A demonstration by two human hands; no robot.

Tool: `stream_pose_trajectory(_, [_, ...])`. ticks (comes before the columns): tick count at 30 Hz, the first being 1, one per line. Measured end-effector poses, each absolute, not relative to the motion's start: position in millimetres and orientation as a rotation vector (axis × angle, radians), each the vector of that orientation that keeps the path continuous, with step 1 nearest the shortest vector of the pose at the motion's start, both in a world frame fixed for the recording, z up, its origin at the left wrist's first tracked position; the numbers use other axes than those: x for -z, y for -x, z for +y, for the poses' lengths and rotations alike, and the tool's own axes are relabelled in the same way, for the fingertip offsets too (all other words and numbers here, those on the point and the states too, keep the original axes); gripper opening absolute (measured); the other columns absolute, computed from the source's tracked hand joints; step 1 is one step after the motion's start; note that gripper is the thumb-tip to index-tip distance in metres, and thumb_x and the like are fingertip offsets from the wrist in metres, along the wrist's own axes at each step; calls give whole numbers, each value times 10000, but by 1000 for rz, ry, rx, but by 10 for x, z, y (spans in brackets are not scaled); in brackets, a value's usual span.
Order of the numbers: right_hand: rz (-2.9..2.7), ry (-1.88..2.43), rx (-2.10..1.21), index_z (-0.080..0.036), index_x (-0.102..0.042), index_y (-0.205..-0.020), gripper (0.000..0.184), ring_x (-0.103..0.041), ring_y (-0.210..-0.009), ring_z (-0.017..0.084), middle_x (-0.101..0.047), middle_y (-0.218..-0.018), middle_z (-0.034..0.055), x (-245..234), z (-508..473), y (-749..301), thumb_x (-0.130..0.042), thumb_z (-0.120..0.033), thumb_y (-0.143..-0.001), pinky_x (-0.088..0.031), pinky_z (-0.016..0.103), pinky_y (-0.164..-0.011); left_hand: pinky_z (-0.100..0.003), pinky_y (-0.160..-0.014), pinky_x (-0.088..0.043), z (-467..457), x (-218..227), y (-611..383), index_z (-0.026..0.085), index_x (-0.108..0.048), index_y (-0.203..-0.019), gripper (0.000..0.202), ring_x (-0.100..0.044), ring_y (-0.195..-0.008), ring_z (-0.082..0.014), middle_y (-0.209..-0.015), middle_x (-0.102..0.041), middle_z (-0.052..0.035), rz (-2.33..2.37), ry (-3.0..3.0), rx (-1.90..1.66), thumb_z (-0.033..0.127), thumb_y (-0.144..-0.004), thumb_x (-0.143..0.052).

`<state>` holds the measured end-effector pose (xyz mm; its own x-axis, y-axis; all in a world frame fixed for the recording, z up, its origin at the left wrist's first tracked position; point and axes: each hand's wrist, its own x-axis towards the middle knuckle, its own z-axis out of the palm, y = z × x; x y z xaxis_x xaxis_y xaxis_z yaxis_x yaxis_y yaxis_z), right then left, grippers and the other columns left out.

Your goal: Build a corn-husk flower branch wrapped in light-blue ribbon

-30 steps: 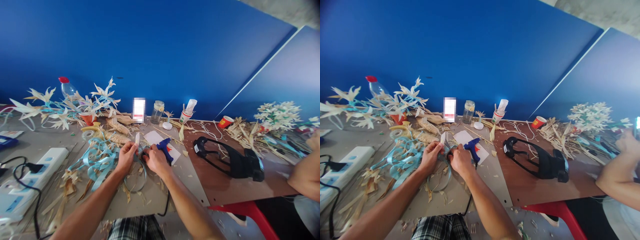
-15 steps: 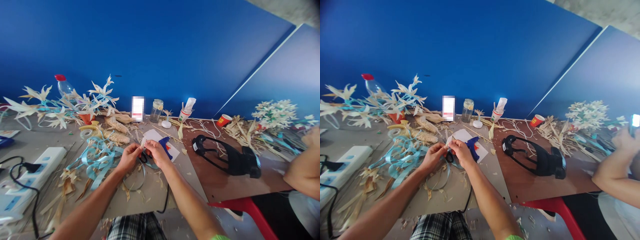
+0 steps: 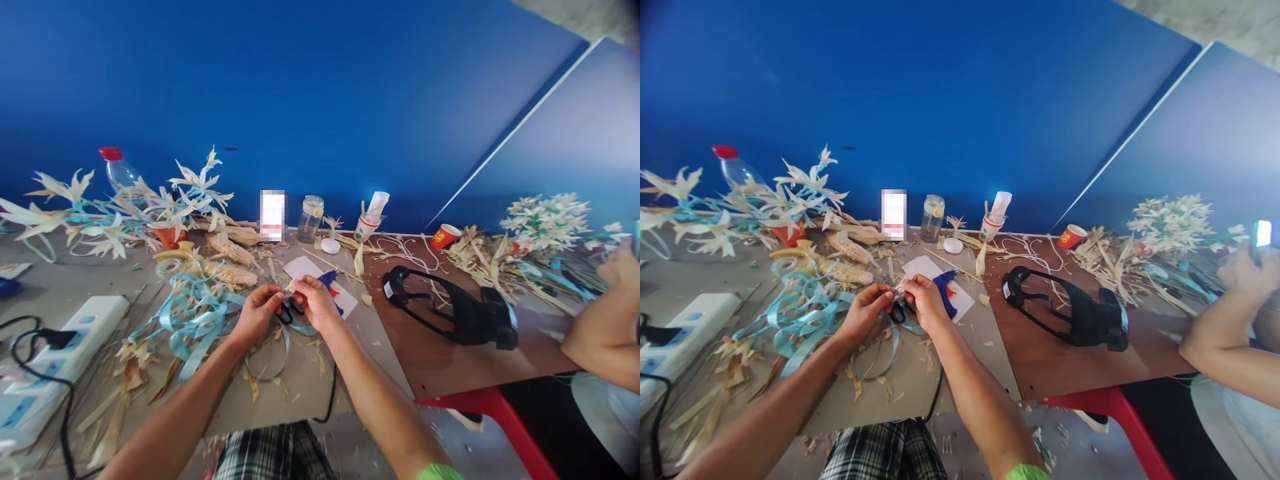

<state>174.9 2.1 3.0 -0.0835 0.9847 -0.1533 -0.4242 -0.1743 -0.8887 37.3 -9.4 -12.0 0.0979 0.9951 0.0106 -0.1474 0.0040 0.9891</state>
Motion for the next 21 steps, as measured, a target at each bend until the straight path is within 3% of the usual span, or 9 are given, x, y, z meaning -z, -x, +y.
stream_pose_trajectory(5, [-822, 959, -1561, -172, -481, -555, 282, -341, -452, 55, -432, -475, -78, -31, 17, -1745, -724, -313, -576, -222, 223, -491, -215, -519, -392, -101, 126, -387, 153, -604, -794, 328, -492, -497, -95, -520, -539, 39, 1000, -1121, -1194, 439, -661, -692])
stream_pose_trajectory(21, [-885, 946, -1590, -177, -492, -571, 286, -370, -457, 68, -442, -446, -74, -10, -12, -1702, -728, -338, -597, -260, 224, -511, -213, -510, -369, -90, 143, -382, 159, -568, -697, 315, -450, -480, -82, -513, -521, 37, 993, -1117, -1215, 438, -652, -708])
